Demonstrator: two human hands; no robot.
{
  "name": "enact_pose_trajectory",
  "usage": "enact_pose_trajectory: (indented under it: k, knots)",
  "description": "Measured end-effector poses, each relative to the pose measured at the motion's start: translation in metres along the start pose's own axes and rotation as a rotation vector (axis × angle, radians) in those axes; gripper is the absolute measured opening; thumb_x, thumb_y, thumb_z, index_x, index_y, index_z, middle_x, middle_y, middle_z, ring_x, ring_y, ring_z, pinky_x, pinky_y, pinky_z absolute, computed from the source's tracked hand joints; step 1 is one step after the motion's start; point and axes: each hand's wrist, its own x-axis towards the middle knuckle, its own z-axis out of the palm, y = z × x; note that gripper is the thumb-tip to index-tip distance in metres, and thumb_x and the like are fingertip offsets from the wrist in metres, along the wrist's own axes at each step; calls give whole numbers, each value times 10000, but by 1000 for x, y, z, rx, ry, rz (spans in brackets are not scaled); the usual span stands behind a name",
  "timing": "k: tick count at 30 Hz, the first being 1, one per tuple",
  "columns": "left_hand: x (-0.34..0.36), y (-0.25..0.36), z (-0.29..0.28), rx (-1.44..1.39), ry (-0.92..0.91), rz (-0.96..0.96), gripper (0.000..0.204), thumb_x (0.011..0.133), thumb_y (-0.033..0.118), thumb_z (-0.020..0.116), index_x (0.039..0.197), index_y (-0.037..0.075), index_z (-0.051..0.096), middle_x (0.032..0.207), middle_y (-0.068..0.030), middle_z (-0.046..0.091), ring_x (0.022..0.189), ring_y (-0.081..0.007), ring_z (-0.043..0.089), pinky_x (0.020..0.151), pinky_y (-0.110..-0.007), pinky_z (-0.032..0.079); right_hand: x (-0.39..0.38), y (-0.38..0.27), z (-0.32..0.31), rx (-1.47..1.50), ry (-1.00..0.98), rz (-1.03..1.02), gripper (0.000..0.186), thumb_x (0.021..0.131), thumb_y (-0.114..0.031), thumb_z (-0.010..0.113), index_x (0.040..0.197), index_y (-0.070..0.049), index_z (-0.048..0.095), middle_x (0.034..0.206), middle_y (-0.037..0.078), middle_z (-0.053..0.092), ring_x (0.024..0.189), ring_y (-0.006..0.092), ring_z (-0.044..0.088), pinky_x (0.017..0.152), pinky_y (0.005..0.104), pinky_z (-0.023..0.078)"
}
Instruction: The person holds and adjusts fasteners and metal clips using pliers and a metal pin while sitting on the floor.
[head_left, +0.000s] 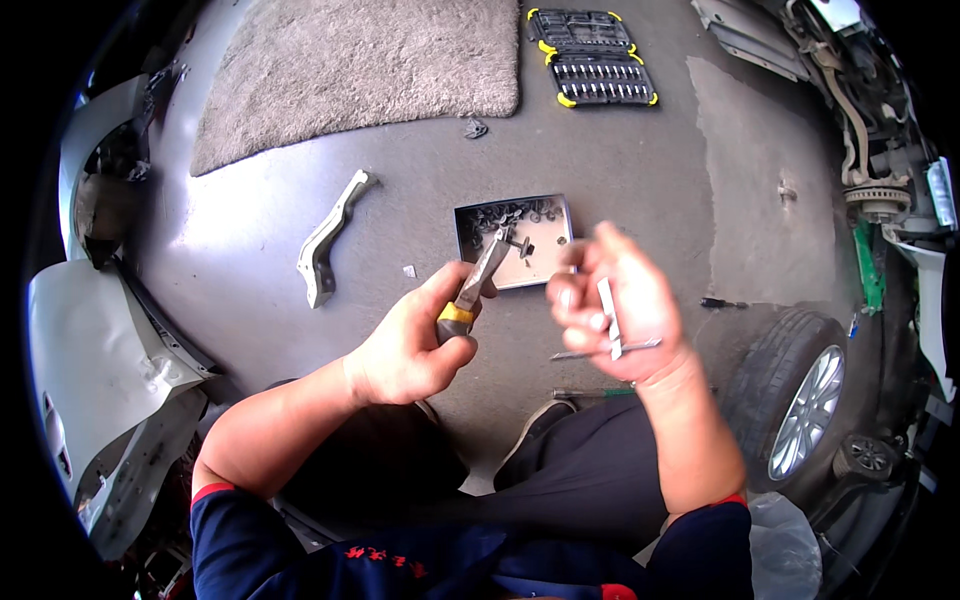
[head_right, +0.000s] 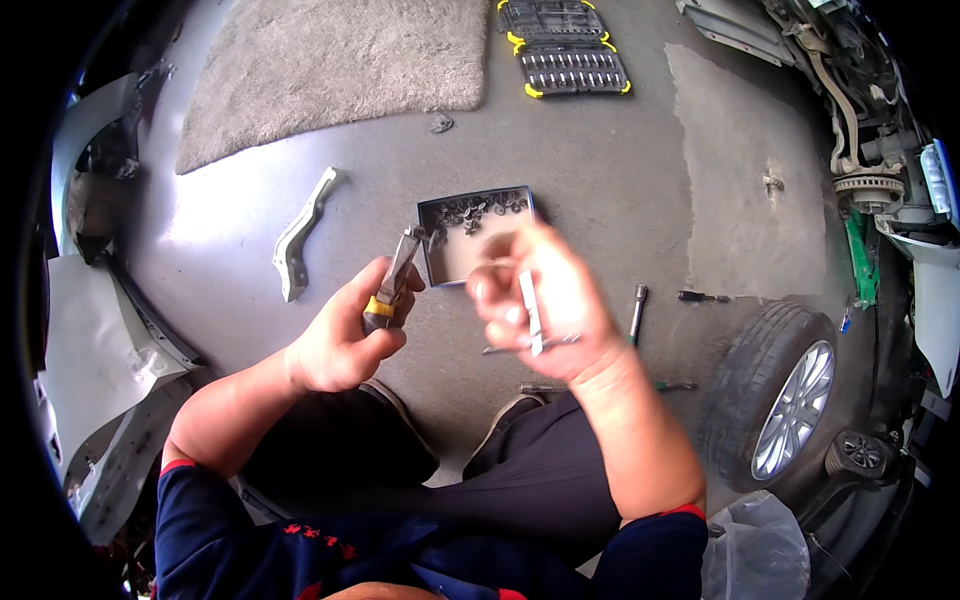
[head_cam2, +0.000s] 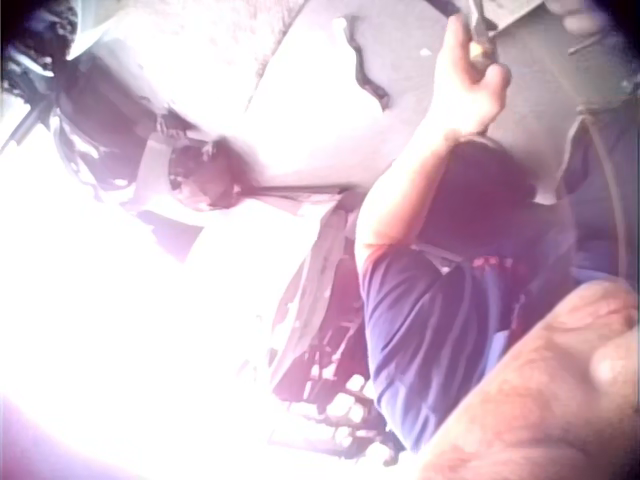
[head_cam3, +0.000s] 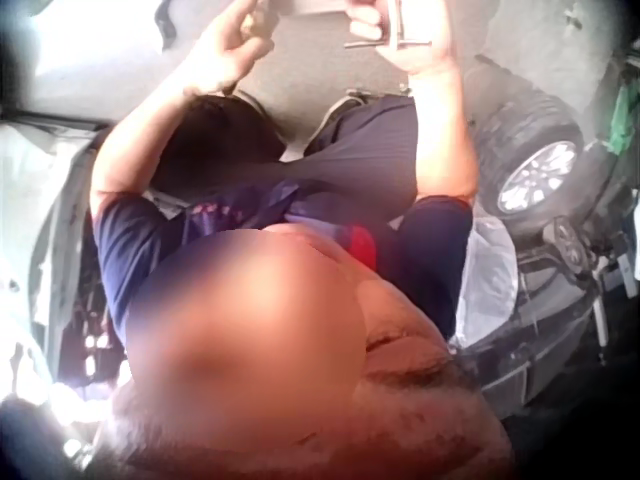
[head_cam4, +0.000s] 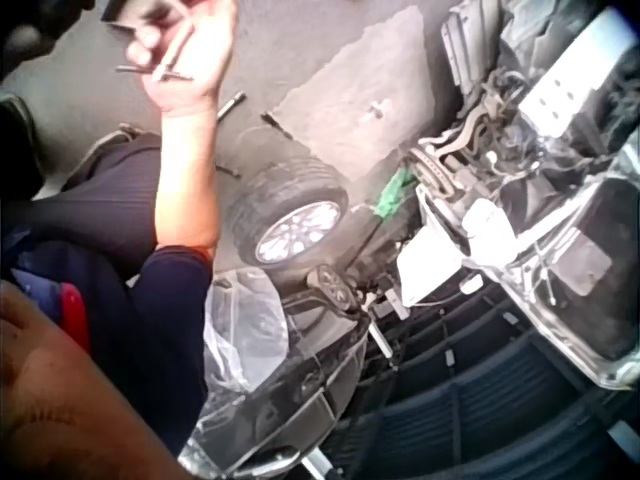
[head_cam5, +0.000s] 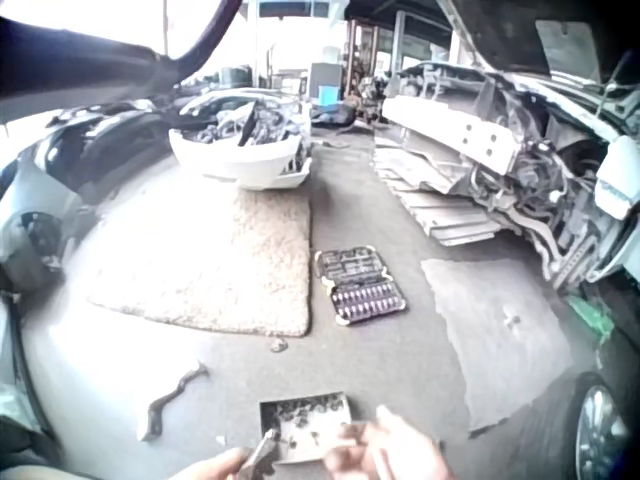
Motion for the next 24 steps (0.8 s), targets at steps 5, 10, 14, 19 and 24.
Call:
enact_pose_trajectory:
  k: [5, 10, 14, 19, 24]
  knots:
    - [4, -1, -3, -297, -31, -124, 500, 902, 3, 569, 1395, 70, 531, 1080, -34, 563, 978, -132, 527, 873, -295, 465, 26, -19, -71, -235, 342, -34, 585, 1089, -608, 439, 1170, -63, 638, 905, 142, 735, 691, 217, 661, 800, 483, 550]
    - [-2, 13, -7, -209, 81, -214, 531, 873, -12, 572, 1388, 99, 510, 1040, -14, 545, 912, -113, 529, 794, -283, 480, -2, 2, -8, -112, -140, -70, 713, 1081, -655, 440, 1535, -106, 475, 1274, 220, 644, 875, 171, 573, 773, 375, 503]
    - [-3, 8, -2, -61, 116, -40, 520, 858, -31, 546, 1364, 88, 523, 1058, -33, 525, 974, -125, 496, 893, -297, 450, -26, 11, 0, -632, -245, -393, 604, 1101, -353, 607, 1622, -128, 401, 1454, 247, 561, 980, 159, 609, 855, 335, 552]
    - [-2, -2, -1, 36, 108, 81, 518, 830, -26, 529, 1340, 59, 523, 1028, -43, 523, 960, -144, 507, 876, -311, 459, -17, 11, 1, -726, 140, -204, 371, 1153, -305, 536, 1403, -32, 556, 1095, 160, 743, 919, 217, 746, 878, 348, 600]
    - [4, 5, 5, 158, 99, 174, 523, 810, -25, 551, 1329, 37, 524, 993, -56, 527, 920, -158, 511, 863, -321, 463, -20, -3, -21, -734, 76, -337, 247, 1120, -317, 599, 1123, -71, 629, 805, -11, 618, 769, 113, 648, 741, 283, 553]
